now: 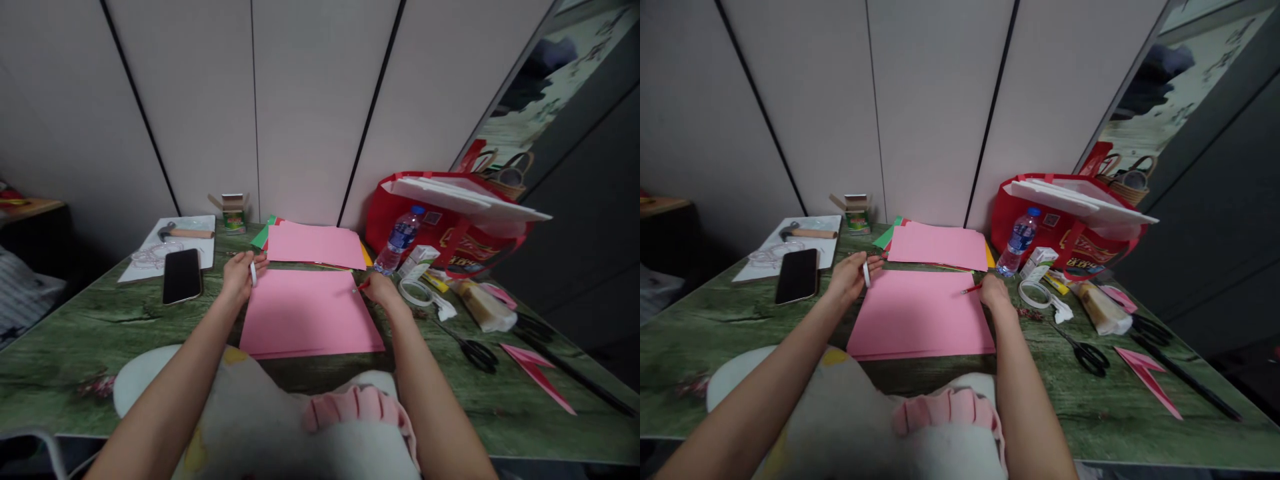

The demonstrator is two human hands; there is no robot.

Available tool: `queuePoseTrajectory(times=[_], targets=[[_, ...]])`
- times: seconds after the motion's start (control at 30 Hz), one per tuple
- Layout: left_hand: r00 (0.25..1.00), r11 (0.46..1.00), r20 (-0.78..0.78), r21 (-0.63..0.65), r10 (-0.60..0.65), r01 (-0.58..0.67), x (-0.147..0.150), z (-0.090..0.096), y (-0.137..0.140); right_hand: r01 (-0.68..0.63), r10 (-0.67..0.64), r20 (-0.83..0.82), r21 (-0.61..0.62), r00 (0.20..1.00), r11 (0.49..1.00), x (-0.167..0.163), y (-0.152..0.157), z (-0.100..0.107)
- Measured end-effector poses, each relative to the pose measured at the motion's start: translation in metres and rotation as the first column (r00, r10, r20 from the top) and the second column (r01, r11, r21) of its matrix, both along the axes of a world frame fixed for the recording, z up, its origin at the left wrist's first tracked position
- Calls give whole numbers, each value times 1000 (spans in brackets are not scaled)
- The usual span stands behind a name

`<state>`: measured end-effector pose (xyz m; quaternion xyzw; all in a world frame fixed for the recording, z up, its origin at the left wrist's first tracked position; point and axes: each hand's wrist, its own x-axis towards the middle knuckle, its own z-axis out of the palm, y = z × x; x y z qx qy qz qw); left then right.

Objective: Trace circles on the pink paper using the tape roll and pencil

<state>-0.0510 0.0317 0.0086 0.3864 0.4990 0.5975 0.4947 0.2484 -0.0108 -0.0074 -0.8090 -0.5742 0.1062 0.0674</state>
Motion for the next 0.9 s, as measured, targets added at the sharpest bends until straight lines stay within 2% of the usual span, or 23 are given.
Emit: queuePoseTrajectory(times=[0.03, 0.07, 0.1, 0.13, 0.2, 0.23, 0.27, 0.4, 0.5, 0.6, 0.77, 0.9], targets=[[1000, 1000, -26, 21, 15, -14, 0, 1, -1, -12, 12, 0, -9, 1000, 1000, -3, 1, -1], [991, 999, -134, 44, 29, -24, 0, 1, -2, -21, 21, 1, -16, 1000, 1000, -6, 1, -2], [951, 998, -306, 61, 43, -25, -1, 1, -4, -30, 30, 2, -21, 1000, 999, -8, 1, -2], [864, 997, -500, 68, 51, -20, -1, 0, -5, -36, 36, 2, -25, 999, 999, -10, 2, -3], [606, 999, -794, 53, 45, -6, -4, -3, -8, -41, 42, 5, -31, 999, 999, -12, 2, -3], [509, 999, -860, 35, 33, -6, -5, -4, -9, -41, 41, 8, -32, 999, 999, -12, 2, -3], [453, 1000, -891, 20, 21, -7, -6, -5, -10, -38, 39, 11, -33, 999, 999, -13, 2, -3], [308, 999, -951, -43, -36, -15, -9, -9, -12, -9, 10, 21, -23, 1000, 1000, -14, 2, -2], [232, 996, -969, -86, -83, -5, -9, -11, -11, 21, -21, 21, 0, 1000, 1000, -14, 0, 1], [187, 994, -977, -107, -104, -10, -9, -13, -9, 64, -64, 20, 42, 998, 997, -13, -4, 7], [151, 993, -982, -118, -115, -10, -9, -12, -9, 122, -124, 7, 160, 992, 980, -12, -8, 13], [137, 993, -984, -118, -114, -17, -9, -12, -10, 85, -81, -27, 253, 996, 964, -10, -8, 14]])
